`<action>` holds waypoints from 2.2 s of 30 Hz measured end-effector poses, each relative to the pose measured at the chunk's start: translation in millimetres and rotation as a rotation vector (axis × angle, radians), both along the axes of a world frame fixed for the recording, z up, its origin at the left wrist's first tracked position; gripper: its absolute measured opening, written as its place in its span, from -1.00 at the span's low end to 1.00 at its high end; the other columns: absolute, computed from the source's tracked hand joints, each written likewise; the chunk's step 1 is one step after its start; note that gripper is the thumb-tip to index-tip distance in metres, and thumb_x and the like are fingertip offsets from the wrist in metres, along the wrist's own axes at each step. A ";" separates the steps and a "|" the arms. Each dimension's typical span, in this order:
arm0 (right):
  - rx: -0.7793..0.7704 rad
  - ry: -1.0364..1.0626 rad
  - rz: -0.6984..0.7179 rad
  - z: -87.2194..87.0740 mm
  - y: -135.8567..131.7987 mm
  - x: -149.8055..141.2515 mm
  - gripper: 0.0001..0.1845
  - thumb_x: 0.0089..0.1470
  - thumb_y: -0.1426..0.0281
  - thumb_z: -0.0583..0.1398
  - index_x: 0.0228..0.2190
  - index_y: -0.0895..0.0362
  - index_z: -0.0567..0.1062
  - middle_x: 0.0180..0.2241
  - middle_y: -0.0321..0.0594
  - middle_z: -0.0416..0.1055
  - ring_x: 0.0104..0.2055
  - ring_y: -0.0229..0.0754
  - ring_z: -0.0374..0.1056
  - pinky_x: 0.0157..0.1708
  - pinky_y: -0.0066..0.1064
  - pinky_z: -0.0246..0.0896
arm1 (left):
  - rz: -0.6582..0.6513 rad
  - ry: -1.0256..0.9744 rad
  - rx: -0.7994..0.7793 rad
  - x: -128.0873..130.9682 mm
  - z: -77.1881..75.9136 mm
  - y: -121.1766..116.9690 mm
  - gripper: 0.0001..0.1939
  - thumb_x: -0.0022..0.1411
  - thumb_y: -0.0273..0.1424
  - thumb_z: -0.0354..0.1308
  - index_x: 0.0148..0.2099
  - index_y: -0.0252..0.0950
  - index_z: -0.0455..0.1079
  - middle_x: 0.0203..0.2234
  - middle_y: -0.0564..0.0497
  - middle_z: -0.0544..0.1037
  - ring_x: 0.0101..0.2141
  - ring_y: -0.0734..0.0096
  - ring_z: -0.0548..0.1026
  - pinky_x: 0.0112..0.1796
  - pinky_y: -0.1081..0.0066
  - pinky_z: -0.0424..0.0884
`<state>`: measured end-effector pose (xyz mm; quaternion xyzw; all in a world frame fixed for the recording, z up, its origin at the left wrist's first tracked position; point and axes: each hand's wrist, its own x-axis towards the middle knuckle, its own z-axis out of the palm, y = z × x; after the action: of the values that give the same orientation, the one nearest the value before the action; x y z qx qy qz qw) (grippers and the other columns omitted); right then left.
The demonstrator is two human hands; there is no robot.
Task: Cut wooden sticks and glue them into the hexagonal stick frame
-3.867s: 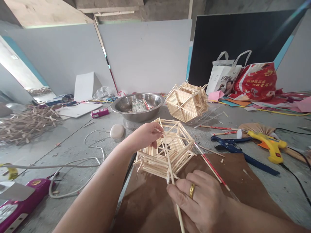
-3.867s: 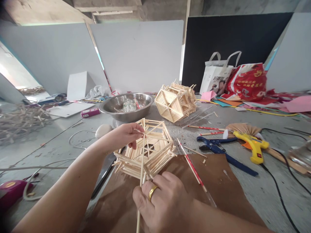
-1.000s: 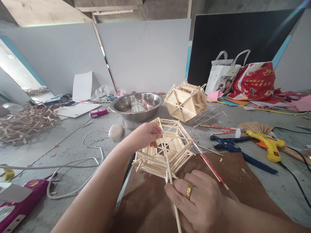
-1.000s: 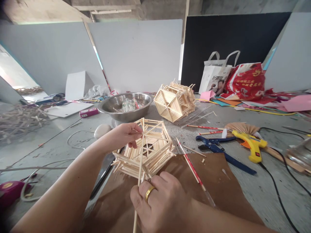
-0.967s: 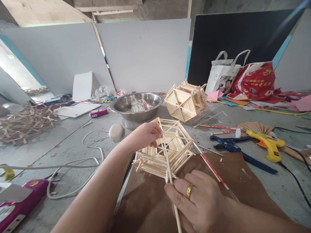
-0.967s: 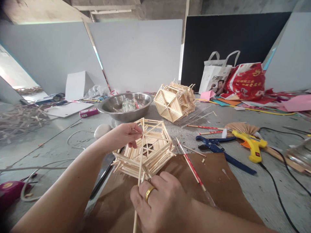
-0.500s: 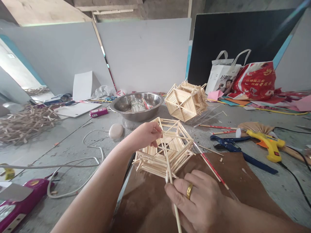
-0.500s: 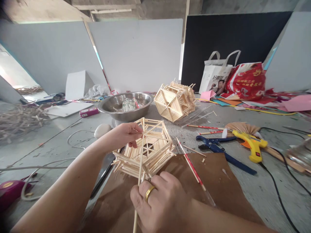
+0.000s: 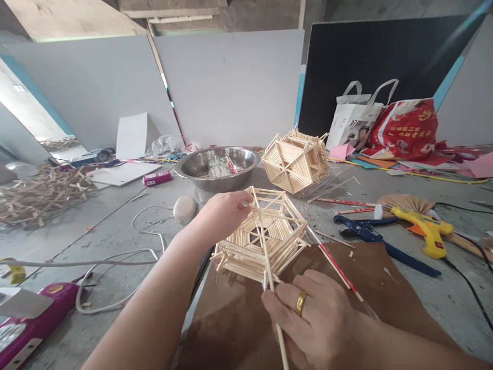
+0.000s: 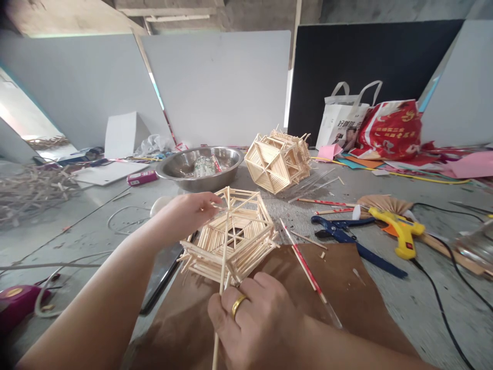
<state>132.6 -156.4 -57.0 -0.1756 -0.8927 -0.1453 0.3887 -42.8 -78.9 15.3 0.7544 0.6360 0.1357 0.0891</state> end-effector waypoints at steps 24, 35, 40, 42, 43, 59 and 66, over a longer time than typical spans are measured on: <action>-0.010 -0.033 -0.009 5.1 -0.2 2.0 -0.79 -0.18 0.55 0.05 -0.46 0.25 0.46 -0.68 -0.24 0.30 -0.67 -0.24 0.09 -0.69 -0.35 -0.17 | -0.580 -0.013 -0.392 4.1 18.0 -24.2 -0.71 0.04 -0.42 0.05 -0.19 0.00 0.41 -0.45 0.11 0.44 -0.47 0.55 0.32 -0.46 0.57 0.20; -0.017 -0.057 -0.011 7.1 -0.3 1.7 -0.78 -0.15 0.54 0.03 -0.44 0.25 0.45 -0.67 -0.25 0.28 -0.67 -0.24 0.10 -0.70 -0.35 -0.15 | -0.659 -0.088 -0.337 5.3 11.3 -21.4 -0.77 0.07 -0.43 0.03 -0.27 -0.05 0.46 -0.51 0.12 0.44 -0.49 0.59 0.32 -0.46 0.59 0.21; -0.026 -0.059 0.002 8.2 -0.5 3.2 -0.79 -0.14 0.52 0.06 -0.41 0.27 0.45 -0.64 -0.23 0.32 -0.65 -0.23 0.12 -0.70 -0.35 -0.14 | -0.668 -0.068 -0.326 5.5 11.5 -21.4 -0.77 0.08 -0.42 0.03 -0.26 -0.05 0.46 -0.52 0.12 0.43 -0.49 0.59 0.31 -0.45 0.59 0.20; -0.046 -0.060 0.009 9.5 0.5 5.3 -0.79 -0.12 0.50 0.07 -0.39 0.27 0.45 -0.62 -0.23 0.34 -0.64 -0.23 0.13 -0.69 -0.34 -0.12 | -0.653 -0.041 -0.299 5.6 12.0 -21.1 -0.78 0.08 -0.41 0.04 -0.28 -0.05 0.47 -0.52 0.11 0.42 -0.49 0.59 0.31 -0.45 0.58 0.20; -0.058 -0.060 0.010 10.3 1.3 6.7 -0.79 -0.11 0.50 0.06 -0.38 0.27 0.45 -0.61 -0.23 0.35 -0.63 -0.23 0.13 -0.68 -0.34 -0.11 | -0.645 -0.035 -0.283 5.5 12.1 -20.7 -0.79 0.08 -0.40 0.04 -0.29 -0.06 0.47 -0.52 0.11 0.41 -0.49 0.59 0.30 -0.45 0.58 0.21; -0.295 0.352 0.227 43.8 16.5 32.3 -0.75 -0.09 0.64 0.10 -0.31 0.20 0.42 -0.45 -0.20 0.43 -0.45 -0.33 0.32 -0.47 -0.50 0.25 | -0.670 -0.337 0.058 14.6 20.4 -30.7 -0.84 0.13 -0.35 0.00 -0.34 -0.26 0.38 -0.27 0.02 0.41 -0.19 0.46 0.31 -0.17 0.45 0.22; -0.572 0.496 0.245 51.7 8.1 58.3 -0.76 -0.04 0.60 0.10 -0.32 0.11 0.46 -0.42 -0.24 0.42 -0.42 -0.31 0.35 -0.44 -0.45 0.30 | -0.569 -0.277 0.098 36.0 27.8 -46.4 -0.84 0.15 -0.35 -0.05 -0.37 -0.27 0.32 -0.49 0.09 0.43 -0.48 0.56 0.35 -0.43 0.56 0.25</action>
<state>190.8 -148.2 -5.3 -0.1989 -0.7905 0.2035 0.5424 -6.9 -125.3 43.2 0.8798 0.3738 0.2373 0.1726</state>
